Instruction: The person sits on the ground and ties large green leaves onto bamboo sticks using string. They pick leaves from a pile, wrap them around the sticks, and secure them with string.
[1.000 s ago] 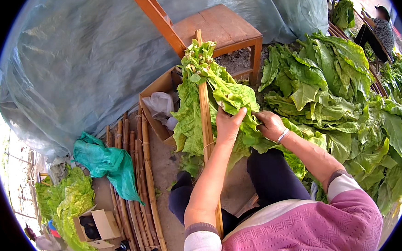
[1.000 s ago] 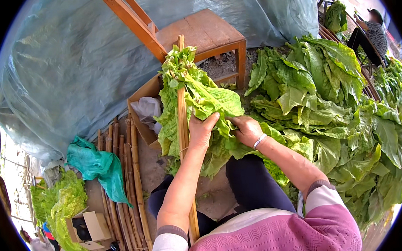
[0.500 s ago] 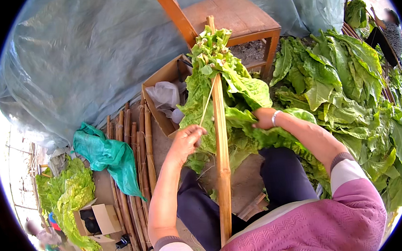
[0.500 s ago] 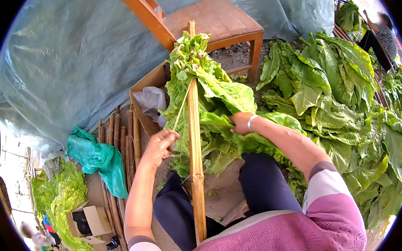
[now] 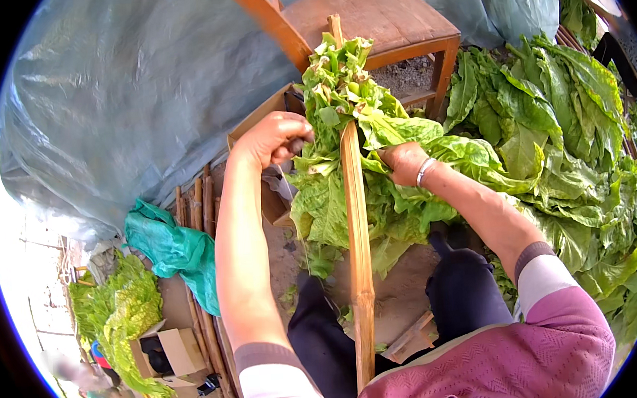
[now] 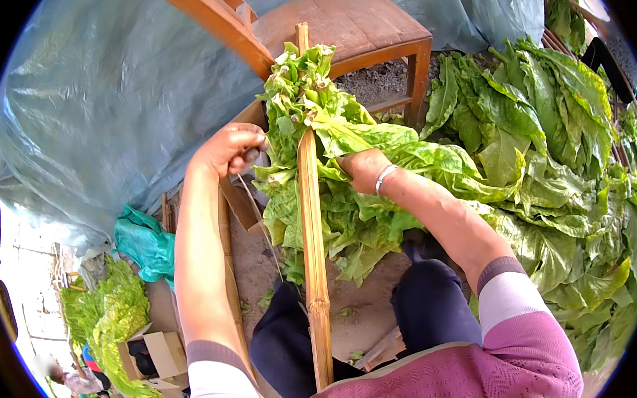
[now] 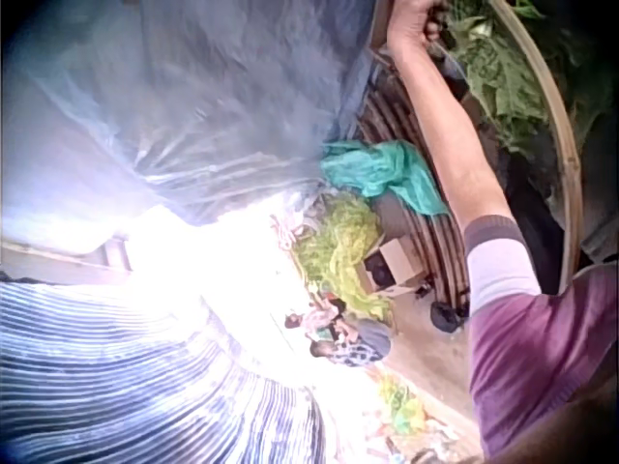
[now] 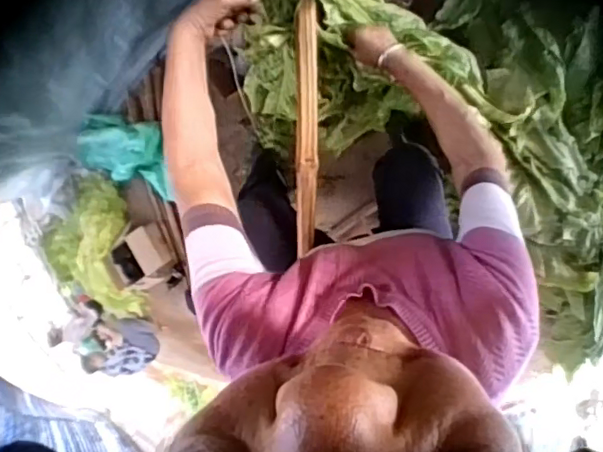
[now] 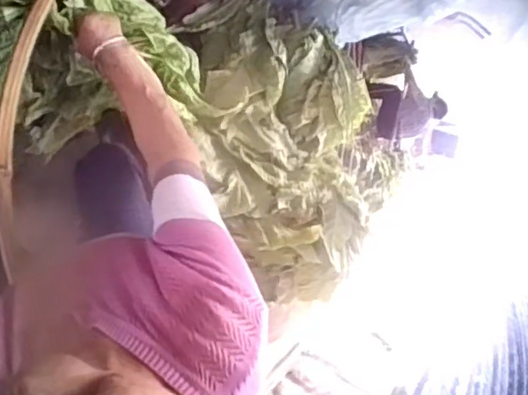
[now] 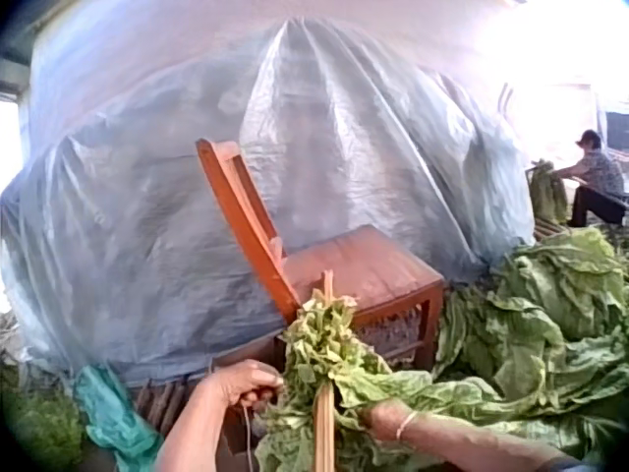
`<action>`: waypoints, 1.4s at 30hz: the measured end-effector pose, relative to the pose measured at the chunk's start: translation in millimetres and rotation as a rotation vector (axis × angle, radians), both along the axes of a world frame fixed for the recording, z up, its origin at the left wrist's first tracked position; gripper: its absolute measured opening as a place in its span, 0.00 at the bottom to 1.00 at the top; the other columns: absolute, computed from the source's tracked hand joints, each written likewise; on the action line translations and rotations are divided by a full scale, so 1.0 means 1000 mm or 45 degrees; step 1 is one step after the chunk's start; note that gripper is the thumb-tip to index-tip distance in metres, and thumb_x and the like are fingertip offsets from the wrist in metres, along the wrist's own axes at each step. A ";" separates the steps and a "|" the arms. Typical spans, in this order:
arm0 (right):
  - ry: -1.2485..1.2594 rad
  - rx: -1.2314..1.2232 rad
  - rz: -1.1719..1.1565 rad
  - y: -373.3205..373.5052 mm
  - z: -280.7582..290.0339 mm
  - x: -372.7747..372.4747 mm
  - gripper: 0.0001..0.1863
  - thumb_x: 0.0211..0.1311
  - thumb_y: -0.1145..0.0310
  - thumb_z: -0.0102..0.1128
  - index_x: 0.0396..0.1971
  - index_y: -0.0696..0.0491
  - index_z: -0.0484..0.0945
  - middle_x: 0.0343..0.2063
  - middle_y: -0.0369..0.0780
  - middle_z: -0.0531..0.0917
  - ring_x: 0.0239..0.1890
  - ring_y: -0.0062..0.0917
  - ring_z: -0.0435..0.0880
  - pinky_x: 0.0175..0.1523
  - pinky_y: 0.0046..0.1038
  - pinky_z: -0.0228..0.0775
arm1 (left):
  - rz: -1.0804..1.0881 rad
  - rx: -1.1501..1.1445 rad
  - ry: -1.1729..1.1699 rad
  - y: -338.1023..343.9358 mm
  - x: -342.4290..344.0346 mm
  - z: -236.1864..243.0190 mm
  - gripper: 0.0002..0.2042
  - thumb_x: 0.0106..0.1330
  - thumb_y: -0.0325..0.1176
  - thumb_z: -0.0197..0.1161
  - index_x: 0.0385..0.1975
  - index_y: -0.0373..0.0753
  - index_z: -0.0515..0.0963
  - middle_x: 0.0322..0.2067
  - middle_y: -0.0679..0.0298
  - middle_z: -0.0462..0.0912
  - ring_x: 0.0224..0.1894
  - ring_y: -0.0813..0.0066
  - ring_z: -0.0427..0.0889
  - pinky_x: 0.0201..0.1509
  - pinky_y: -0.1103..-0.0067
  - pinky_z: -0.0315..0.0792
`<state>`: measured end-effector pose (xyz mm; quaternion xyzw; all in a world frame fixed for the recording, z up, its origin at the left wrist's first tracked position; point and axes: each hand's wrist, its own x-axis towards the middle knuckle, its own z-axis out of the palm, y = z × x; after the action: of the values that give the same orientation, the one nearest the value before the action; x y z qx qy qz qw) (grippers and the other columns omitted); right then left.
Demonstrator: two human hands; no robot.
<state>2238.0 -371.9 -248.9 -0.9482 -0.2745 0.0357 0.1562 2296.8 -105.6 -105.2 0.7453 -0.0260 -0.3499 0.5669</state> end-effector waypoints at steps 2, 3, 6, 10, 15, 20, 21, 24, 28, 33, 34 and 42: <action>0.054 0.174 -0.094 0.002 -0.007 0.001 0.24 0.47 0.64 0.57 0.49 0.47 0.74 0.32 0.45 0.82 0.35 0.38 0.81 0.40 0.35 0.72 | -0.147 -0.015 -0.017 -0.046 -0.028 0.018 0.10 0.56 0.35 0.59 0.29 0.34 0.78 0.12 0.71 0.68 0.07 0.90 0.56 0.07 0.89 0.49; 0.263 0.292 -0.195 0.015 0.000 -0.003 0.22 0.50 0.61 0.59 0.48 0.49 0.75 0.34 0.45 0.82 0.38 0.37 0.81 0.43 0.35 0.73 | -0.168 0.032 -0.031 -0.071 -0.049 0.013 0.10 0.56 0.35 0.59 0.30 0.34 0.78 0.13 0.70 0.71 0.08 0.88 0.59 0.08 0.89 0.53; 0.721 1.486 -0.407 0.052 -0.054 -0.014 0.24 0.49 0.65 0.65 0.48 0.55 0.74 0.38 0.44 0.81 0.40 0.29 0.80 0.48 0.29 0.72 | -0.485 0.343 -0.233 -0.145 -0.098 -0.039 0.15 0.59 0.42 0.57 0.33 0.35 0.77 0.23 0.58 0.80 0.17 0.73 0.76 0.16 0.80 0.68; 0.573 1.505 -0.309 0.090 -0.053 -0.002 0.24 0.45 0.75 0.68 0.47 0.60 0.74 0.39 0.42 0.82 0.40 0.23 0.78 0.49 0.27 0.70 | -0.323 0.569 -1.146 -0.176 -0.129 -0.085 0.11 0.60 0.34 0.50 0.24 0.31 0.72 0.21 0.47 0.78 0.21 0.51 0.77 0.28 0.63 0.71; 0.577 1.780 -0.364 0.099 -0.068 0.023 0.18 0.51 0.77 0.63 0.44 0.57 0.74 0.36 0.36 0.82 0.38 0.15 0.77 0.43 0.26 0.72 | -0.306 0.450 -1.295 -0.197 -0.180 -0.061 0.05 0.56 0.31 0.55 0.24 0.37 0.71 0.18 0.56 0.76 0.17 0.58 0.77 0.22 0.68 0.72; 0.490 1.508 -0.508 0.087 -0.040 0.016 0.17 0.47 0.63 0.66 0.32 0.61 0.77 0.29 0.49 0.82 0.31 0.31 0.80 0.40 0.33 0.72 | -0.425 0.682 -1.380 -0.186 -0.195 -0.060 0.04 0.58 0.31 0.56 0.27 0.38 0.72 0.18 0.57 0.75 0.19 0.61 0.78 0.21 0.72 0.72; 0.501 1.428 -0.455 0.067 -0.047 0.010 0.20 0.46 0.62 0.67 0.35 0.61 0.76 0.33 0.49 0.81 0.35 0.33 0.80 0.43 0.32 0.71 | -0.429 0.696 -1.418 -0.190 -0.195 -0.064 0.04 0.59 0.31 0.56 0.27 0.38 0.73 0.19 0.57 0.75 0.19 0.61 0.78 0.22 0.72 0.72; 0.347 1.318 -0.194 0.020 -0.032 -0.024 0.28 0.47 0.61 0.68 0.47 0.58 0.72 0.40 0.47 0.79 0.42 0.37 0.79 0.48 0.34 0.69 | -0.493 0.728 -1.201 -0.188 -0.190 -0.068 0.05 0.60 0.31 0.55 0.27 0.38 0.73 0.20 0.56 0.77 0.22 0.58 0.78 0.25 0.69 0.72; -0.482 0.865 -0.527 -0.042 -0.039 -0.051 0.38 0.42 0.58 0.69 0.56 0.51 0.65 0.51 0.45 0.73 0.51 0.39 0.73 0.53 0.36 0.67 | -0.456 0.708 -1.058 -0.188 -0.183 -0.067 0.05 0.61 0.31 0.54 0.28 0.37 0.74 0.23 0.54 0.78 0.25 0.53 0.78 0.28 0.66 0.72; 1.087 1.129 -0.662 0.007 -0.146 -0.010 0.52 0.54 0.30 0.43 0.64 0.61 0.49 0.60 0.56 0.60 0.62 0.44 0.62 0.65 0.34 0.54 | -0.526 0.560 -1.093 -0.205 -0.172 -0.075 0.04 0.59 0.30 0.56 0.28 0.37 0.74 0.24 0.56 0.79 0.25 0.55 0.79 0.28 0.68 0.72; 1.278 1.277 -0.461 0.046 -0.144 -0.009 0.56 0.52 0.27 0.37 0.63 0.65 0.47 0.62 0.59 0.55 0.67 0.43 0.52 0.69 0.34 0.44 | -0.501 0.613 -1.072 -0.197 -0.176 -0.069 0.04 0.59 0.30 0.56 0.28 0.37 0.74 0.24 0.56 0.79 0.25 0.55 0.79 0.28 0.67 0.72; 1.469 1.241 -0.175 -0.001 -0.144 -0.020 0.55 0.48 0.30 0.51 0.62 0.63 0.54 0.63 0.53 0.55 0.66 0.41 0.54 0.69 0.36 0.43 | -0.527 0.515 -0.684 -0.189 -0.164 -0.088 0.04 0.60 0.29 0.56 0.28 0.36 0.74 0.26 0.54 0.80 0.27 0.54 0.79 0.30 0.68 0.72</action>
<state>2217.9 -373.1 -392.8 -0.6179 -0.0742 0.3909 0.6781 2133.2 -294.6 -192.8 0.8860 -0.2538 -0.2473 0.2991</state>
